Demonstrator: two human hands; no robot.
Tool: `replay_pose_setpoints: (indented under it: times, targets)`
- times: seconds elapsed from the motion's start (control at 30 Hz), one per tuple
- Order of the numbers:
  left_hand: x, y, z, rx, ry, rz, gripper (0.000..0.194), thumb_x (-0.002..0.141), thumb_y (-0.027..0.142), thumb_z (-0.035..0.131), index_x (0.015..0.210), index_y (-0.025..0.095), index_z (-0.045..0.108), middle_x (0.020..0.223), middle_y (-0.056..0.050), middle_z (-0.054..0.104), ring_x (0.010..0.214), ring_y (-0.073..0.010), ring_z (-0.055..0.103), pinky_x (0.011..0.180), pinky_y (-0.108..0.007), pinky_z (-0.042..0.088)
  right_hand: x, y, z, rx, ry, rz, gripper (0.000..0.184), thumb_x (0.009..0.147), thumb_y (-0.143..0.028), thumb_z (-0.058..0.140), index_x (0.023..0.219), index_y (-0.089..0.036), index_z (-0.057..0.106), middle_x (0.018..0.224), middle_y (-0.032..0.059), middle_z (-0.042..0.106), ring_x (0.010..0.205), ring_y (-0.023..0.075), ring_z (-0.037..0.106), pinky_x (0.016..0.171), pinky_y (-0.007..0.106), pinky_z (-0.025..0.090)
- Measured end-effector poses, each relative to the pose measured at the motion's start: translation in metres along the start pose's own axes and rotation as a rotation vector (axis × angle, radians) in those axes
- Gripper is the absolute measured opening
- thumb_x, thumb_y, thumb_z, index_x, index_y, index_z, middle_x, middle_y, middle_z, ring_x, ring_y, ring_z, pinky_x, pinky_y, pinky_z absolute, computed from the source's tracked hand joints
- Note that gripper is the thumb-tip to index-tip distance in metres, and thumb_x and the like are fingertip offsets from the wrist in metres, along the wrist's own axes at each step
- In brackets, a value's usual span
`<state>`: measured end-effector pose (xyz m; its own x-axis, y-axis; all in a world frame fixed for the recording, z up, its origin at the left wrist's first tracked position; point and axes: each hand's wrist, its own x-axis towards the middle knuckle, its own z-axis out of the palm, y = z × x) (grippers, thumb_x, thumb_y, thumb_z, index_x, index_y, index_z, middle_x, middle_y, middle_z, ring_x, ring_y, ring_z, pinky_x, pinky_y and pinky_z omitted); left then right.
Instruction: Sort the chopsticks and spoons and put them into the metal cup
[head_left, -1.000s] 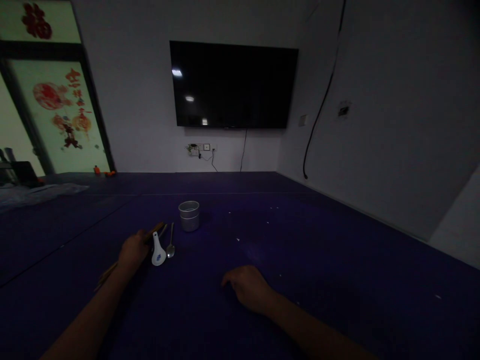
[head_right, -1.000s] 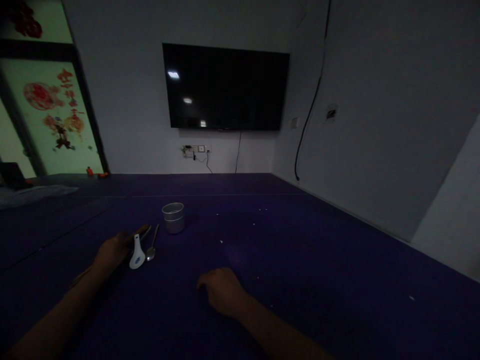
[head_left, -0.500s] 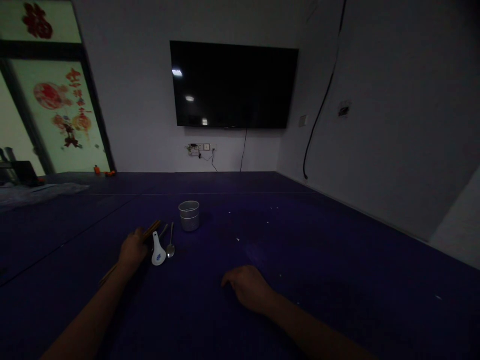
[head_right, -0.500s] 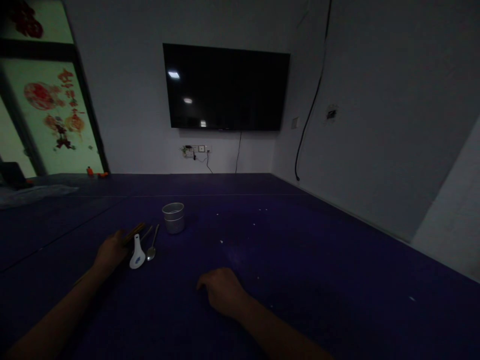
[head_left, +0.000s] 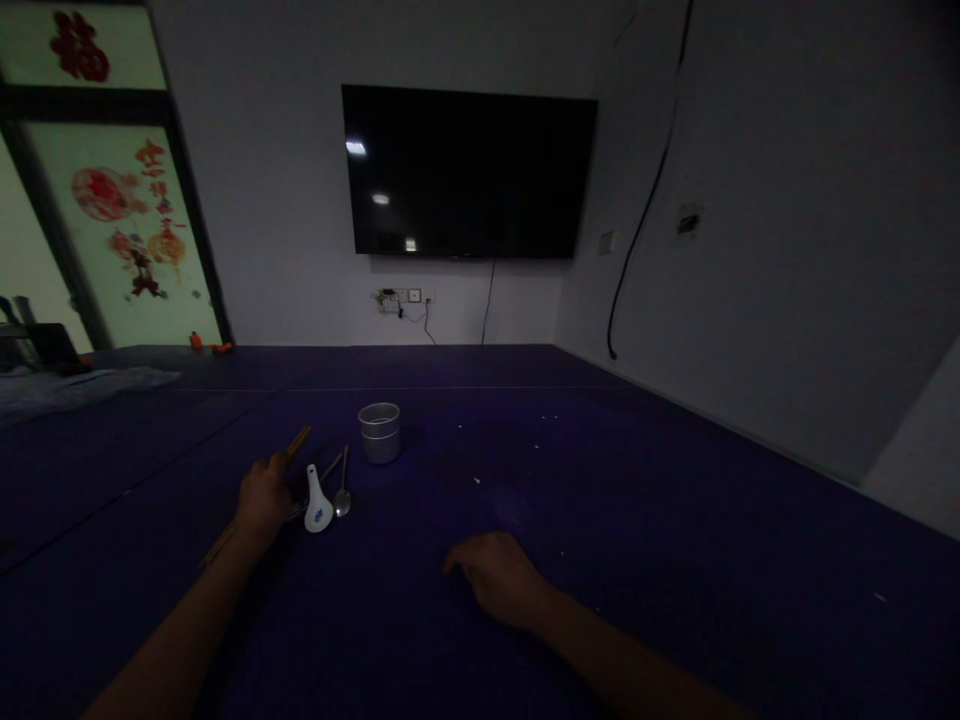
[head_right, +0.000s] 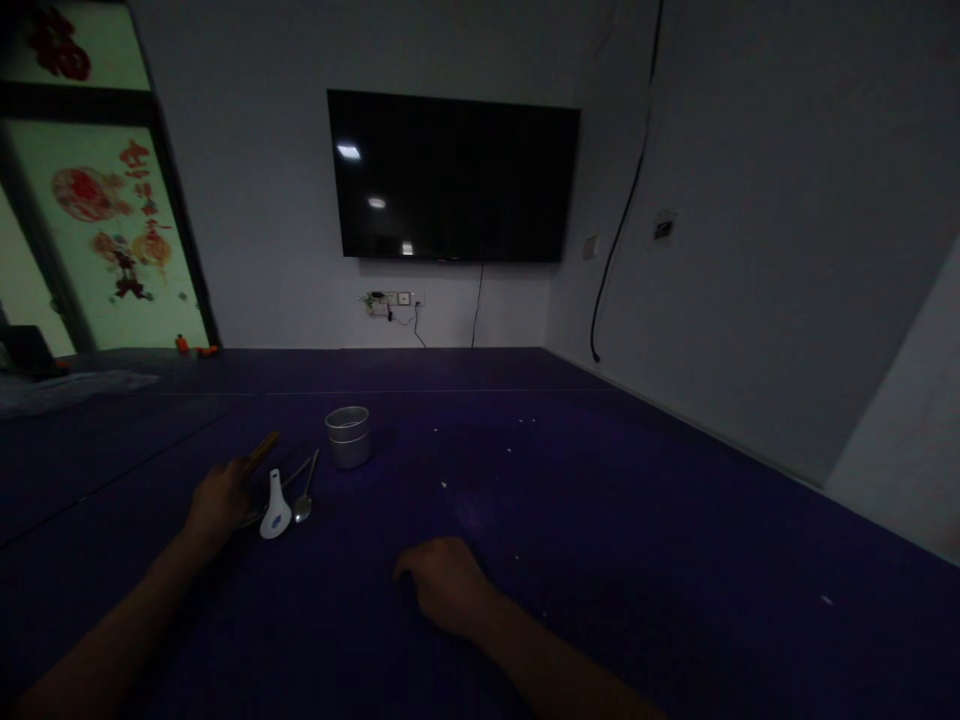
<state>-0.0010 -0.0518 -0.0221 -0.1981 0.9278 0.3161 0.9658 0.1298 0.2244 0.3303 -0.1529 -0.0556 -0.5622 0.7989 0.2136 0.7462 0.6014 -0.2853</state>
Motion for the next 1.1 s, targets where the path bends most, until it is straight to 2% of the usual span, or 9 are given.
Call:
replay_pose_setpoints:
  times: [0.1, 0.17, 0.37, 0.5, 0.77, 0.97, 1.1]
  targets:
    - [-0.001, 0.003, -0.004, 0.117, 0.040, 0.001, 0.047, 0.080, 0.008, 0.039, 0.126, 0.013, 0.045, 0.104, -0.014, 0.058, 0.092, -0.0244, 0.061, 0.071, -0.029, 0.045, 0.000, 0.000, -0.001, -0.015, -0.020, 0.011, 0.040, 0.075, -0.003, 0.043, 0.098, -0.022, 0.069, 0.094, 0.0020, 0.073, 0.085, 0.0162, 0.068, 0.076, 0.024, 0.047]
    - [-0.003, 0.005, -0.006, 0.132, 0.035, 0.014, 0.048, 0.079, 0.005, 0.038, 0.126, 0.013, 0.046, 0.102, -0.013, 0.059, 0.090, -0.0231, 0.062, 0.069, -0.027, 0.045, 0.000, -0.001, -0.001, -0.011, -0.025, 0.005, 0.041, 0.074, -0.003, 0.043, 0.099, -0.021, 0.069, 0.093, 0.0022, 0.073, 0.084, 0.0162, 0.068, 0.075, 0.024, 0.047]
    - [-0.004, 0.006, -0.008, 0.146, 0.048, 0.007, 0.046, 0.079, 0.005, 0.040, 0.124, 0.012, 0.048, 0.102, -0.014, 0.059, 0.089, -0.0237, 0.062, 0.068, -0.026, 0.045, 0.000, 0.000, 0.000, 0.009, 0.002, -0.005, 0.041, 0.077, -0.003, 0.040, 0.098, -0.021, 0.070, 0.096, 0.0025, 0.073, 0.087, 0.0161, 0.067, 0.078, 0.025, 0.047]
    - [-0.004, 0.006, -0.008, 0.153, 0.074, 0.024, 0.049, 0.080, 0.003, 0.035, 0.127, 0.010, 0.045, 0.103, -0.016, 0.058, 0.087, -0.0244, 0.063, 0.066, -0.027, 0.045, 0.001, 0.001, 0.001, 0.007, 0.011, -0.012, 0.041, 0.077, -0.003, 0.040, 0.097, -0.021, 0.070, 0.096, 0.0026, 0.073, 0.087, 0.0163, 0.068, 0.078, 0.026, 0.047]
    - [-0.003, 0.001, -0.004, 0.144, 0.195, 0.089, 0.052, 0.078, 0.002, 0.035, 0.128, 0.010, 0.046, 0.102, -0.016, 0.058, 0.090, -0.0254, 0.062, 0.071, -0.031, 0.047, 0.000, -0.003, -0.002, -0.002, 0.015, -0.005, 0.041, 0.077, -0.003, 0.040, 0.096, -0.021, 0.070, 0.095, 0.0029, 0.073, 0.086, 0.0175, 0.068, 0.077, 0.026, 0.048]
    - [0.001, 0.004, -0.002, 0.069, 0.320, 0.187, 0.052, 0.077, 0.001, 0.035, 0.126, 0.011, 0.048, 0.111, -0.017, 0.057, 0.100, -0.0275, 0.058, 0.081, -0.036, 0.047, 0.001, 0.001, 0.001, -0.008, -0.004, -0.018, 0.041, 0.074, -0.002, 0.042, 0.098, -0.022, 0.070, 0.096, 0.0027, 0.073, 0.087, 0.0172, 0.068, 0.078, 0.026, 0.048]
    - [-0.008, 0.020, -0.005, -0.135, 0.443, 0.357, 0.050, 0.076, 0.002, 0.034, 0.122, 0.014, 0.051, 0.117, -0.014, 0.057, 0.107, -0.0292, 0.055, 0.089, -0.042, 0.046, 0.001, 0.003, 0.003, -0.005, 0.012, -0.024, 0.041, 0.076, -0.002, 0.041, 0.097, -0.022, 0.070, 0.095, 0.0030, 0.073, 0.086, 0.0167, 0.068, 0.078, 0.026, 0.048]
